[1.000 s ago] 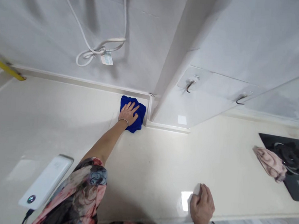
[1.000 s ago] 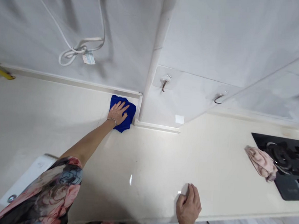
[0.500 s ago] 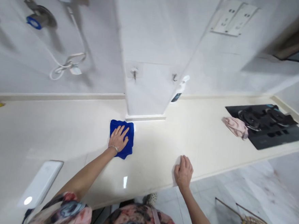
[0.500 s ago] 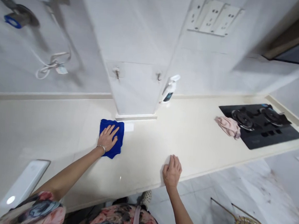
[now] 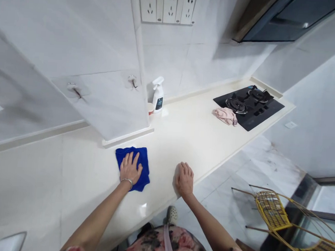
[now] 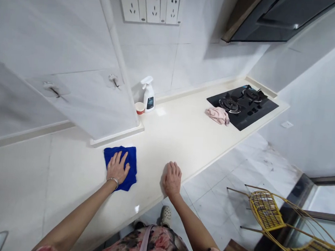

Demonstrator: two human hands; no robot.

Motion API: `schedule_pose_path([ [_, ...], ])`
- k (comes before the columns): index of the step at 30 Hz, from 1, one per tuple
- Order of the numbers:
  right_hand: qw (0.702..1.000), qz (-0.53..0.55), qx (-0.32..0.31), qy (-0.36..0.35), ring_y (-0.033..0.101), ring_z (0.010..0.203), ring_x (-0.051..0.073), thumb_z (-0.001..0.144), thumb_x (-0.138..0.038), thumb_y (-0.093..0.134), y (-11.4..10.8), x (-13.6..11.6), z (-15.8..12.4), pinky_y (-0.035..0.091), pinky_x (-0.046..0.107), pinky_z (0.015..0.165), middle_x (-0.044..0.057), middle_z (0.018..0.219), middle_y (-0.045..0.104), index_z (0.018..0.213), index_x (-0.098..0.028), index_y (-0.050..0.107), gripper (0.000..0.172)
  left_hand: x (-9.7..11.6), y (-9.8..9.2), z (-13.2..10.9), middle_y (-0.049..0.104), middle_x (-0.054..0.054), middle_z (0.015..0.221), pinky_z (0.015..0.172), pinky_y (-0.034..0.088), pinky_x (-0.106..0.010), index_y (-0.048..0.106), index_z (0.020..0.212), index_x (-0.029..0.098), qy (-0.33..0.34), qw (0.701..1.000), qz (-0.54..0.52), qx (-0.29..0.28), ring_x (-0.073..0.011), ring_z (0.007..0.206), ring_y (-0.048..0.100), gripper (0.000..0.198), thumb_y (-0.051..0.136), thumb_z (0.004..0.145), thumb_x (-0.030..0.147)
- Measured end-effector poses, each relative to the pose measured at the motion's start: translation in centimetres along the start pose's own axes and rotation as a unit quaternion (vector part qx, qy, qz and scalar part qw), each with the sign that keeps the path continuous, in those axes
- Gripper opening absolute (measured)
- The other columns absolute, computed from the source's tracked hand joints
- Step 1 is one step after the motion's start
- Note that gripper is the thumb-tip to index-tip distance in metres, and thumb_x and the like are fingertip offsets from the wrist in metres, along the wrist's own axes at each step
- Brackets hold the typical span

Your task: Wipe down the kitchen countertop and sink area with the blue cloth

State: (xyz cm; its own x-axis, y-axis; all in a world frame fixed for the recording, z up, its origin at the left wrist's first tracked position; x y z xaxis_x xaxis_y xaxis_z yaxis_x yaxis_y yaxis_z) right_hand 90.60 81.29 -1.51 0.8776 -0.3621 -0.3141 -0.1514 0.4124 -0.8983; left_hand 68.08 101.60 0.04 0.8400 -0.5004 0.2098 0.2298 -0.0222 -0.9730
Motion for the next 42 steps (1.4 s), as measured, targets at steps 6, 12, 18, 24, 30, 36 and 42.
schedule_pose_path([
  [6,1.0,-0.006,-0.011,0.0,0.031,0.149,0.031,0.086,-0.012,0.048,0.1,0.0,0.0,0.028,0.051,0.121,0.017,0.151,0.051,0.148,-0.011,0.048,0.061,2.8,0.7,4.9,0.034,-0.01,0.166,0.128,0.023,-0.049,0.048,0.156,0.022,0.08,0.996,-0.019,-0.037,-0.0299,0.156,0.026,0.062,0.043,0.097,0.036],
  [12,1.0,-0.009,-0.023,0.004,0.031,0.149,0.031,0.085,-0.01,0.048,-0.2,-0.2,0.2,0.029,0.052,0.121,0.017,0.152,0.05,0.148,-0.011,0.047,0.063,7.4,2.4,9.9,0.033,-0.009,0.167,0.128,0.024,-0.05,0.049,0.156,0.023,0.187,0.979,-0.051,-0.069,-0.0309,0.155,0.028,0.061,0.048,0.096,0.036],
  [18,1.0,-0.001,-0.01,0.003,0.034,0.148,0.033,0.084,-0.011,0.048,-0.5,-0.4,0.2,0.032,0.054,0.12,0.016,0.151,0.051,0.149,-0.014,0.044,0.065,12.4,3.4,15.0,0.034,-0.005,0.167,0.127,0.027,-0.049,0.051,0.154,0.026,0.242,0.962,-0.077,-0.097,-0.0297,0.151,0.034,0.06,0.052,0.094,0.035],
  [24,1.0,0.008,0.004,0.002,0.035,0.148,0.032,0.081,-0.011,0.049,-0.2,-0.1,0.3,0.034,0.054,0.118,0.016,0.151,0.05,0.151,-0.014,0.043,0.07,15.0,4.4,19.2,0.035,-0.007,0.166,0.13,0.018,-0.047,0.051,0.154,0.024,0.271,0.954,-0.081,-0.1,-0.0264,0.156,0.027,0.059,0.051,0.095,0.034],
  [30,1.0,0.023,-0.003,0.015,0.037,0.146,0.031,0.083,-0.014,0.05,-1.1,-0.1,0.8,0.032,0.051,0.119,0.016,0.148,0.054,0.145,-0.012,0.049,0.063,15.7,4.8,19.4,0.033,-0.007,0.167,0.13,0.016,-0.048,0.048,0.156,0.022,0.253,0.959,-0.081,-0.098,-0.0267,0.157,0.023,0.059,0.046,0.098,0.034],
  [36,0.999,0.002,-0.037,0.036,0.036,0.146,0.029,0.084,-0.017,0.051,-1.3,0.4,1.1,0.027,0.047,0.121,0.016,0.149,0.053,0.142,-0.011,0.053,0.058,13.6,4.0,12.6,0.031,-0.008,0.168,0.13,0.015,-0.049,0.048,0.157,0.021,0.248,0.96,-0.091,-0.087,-0.0283,0.158,0.021,0.06,0.045,0.099,0.036],
  [42,0.997,-0.014,-0.066,0.042,0.033,0.147,0.03,0.088,-0.02,0.05,-1.1,0.6,0.8,0.024,0.047,0.121,0.017,0.152,0.05,0.144,-0.009,0.052,0.057,10.5,2.2,3.2,0.032,-0.008,0.167,0.13,0.015,-0.049,0.048,0.156,0.021,0.239,0.964,-0.08,-0.087,-0.0287,0.157,0.022,0.059,0.045,0.099,0.035],
])
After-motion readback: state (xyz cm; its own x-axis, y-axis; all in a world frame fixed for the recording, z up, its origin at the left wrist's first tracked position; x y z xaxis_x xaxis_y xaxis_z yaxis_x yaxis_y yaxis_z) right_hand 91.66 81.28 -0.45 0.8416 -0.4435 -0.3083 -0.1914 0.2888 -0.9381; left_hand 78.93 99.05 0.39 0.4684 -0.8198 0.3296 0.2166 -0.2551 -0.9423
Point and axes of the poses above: each hand's wrist, its own z-axis towards the middle knuckle, its own y-axis out of the palm, x = y × z, the point moved 6 cm from there along z, towards the middle knuckle
